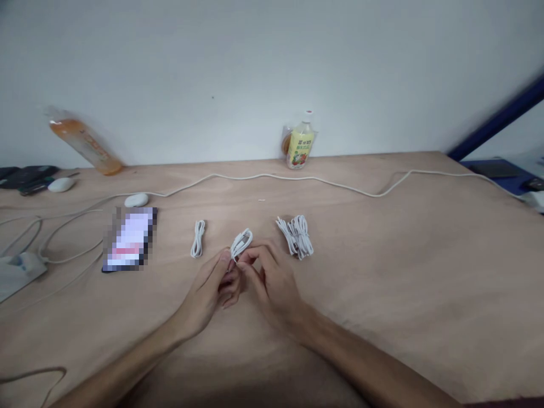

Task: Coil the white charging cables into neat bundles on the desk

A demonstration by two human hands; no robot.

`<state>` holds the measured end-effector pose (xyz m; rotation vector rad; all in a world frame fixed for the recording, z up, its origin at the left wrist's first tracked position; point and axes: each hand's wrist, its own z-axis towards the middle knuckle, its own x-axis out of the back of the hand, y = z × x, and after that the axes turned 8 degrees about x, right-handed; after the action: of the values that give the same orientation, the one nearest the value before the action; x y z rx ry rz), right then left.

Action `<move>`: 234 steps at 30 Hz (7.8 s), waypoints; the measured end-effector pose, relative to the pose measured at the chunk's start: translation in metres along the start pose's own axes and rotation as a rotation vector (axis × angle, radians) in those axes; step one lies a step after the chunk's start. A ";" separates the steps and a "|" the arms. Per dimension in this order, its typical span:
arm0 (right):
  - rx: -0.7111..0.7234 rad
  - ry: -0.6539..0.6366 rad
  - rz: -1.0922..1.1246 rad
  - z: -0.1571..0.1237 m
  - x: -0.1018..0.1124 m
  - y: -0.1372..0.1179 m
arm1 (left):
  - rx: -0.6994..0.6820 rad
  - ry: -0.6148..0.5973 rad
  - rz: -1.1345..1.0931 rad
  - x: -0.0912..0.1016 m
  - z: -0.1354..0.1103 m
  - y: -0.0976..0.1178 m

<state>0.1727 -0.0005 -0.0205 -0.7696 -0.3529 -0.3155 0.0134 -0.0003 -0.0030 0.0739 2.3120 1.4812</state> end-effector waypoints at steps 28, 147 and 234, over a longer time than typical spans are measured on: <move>0.208 0.024 -0.067 0.001 0.002 0.000 | 0.204 -0.031 -0.368 0.002 -0.001 0.013; -0.399 -0.103 0.558 0.016 0.013 0.009 | 0.476 -0.450 -0.463 0.013 -0.003 0.021; 0.233 -0.188 0.225 0.014 0.019 0.003 | 0.134 -0.028 0.000 0.015 0.000 0.027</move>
<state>0.1884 0.0086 -0.0048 -0.6032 -0.4668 0.0109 -0.0047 0.0147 0.0164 0.1305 2.3858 1.3158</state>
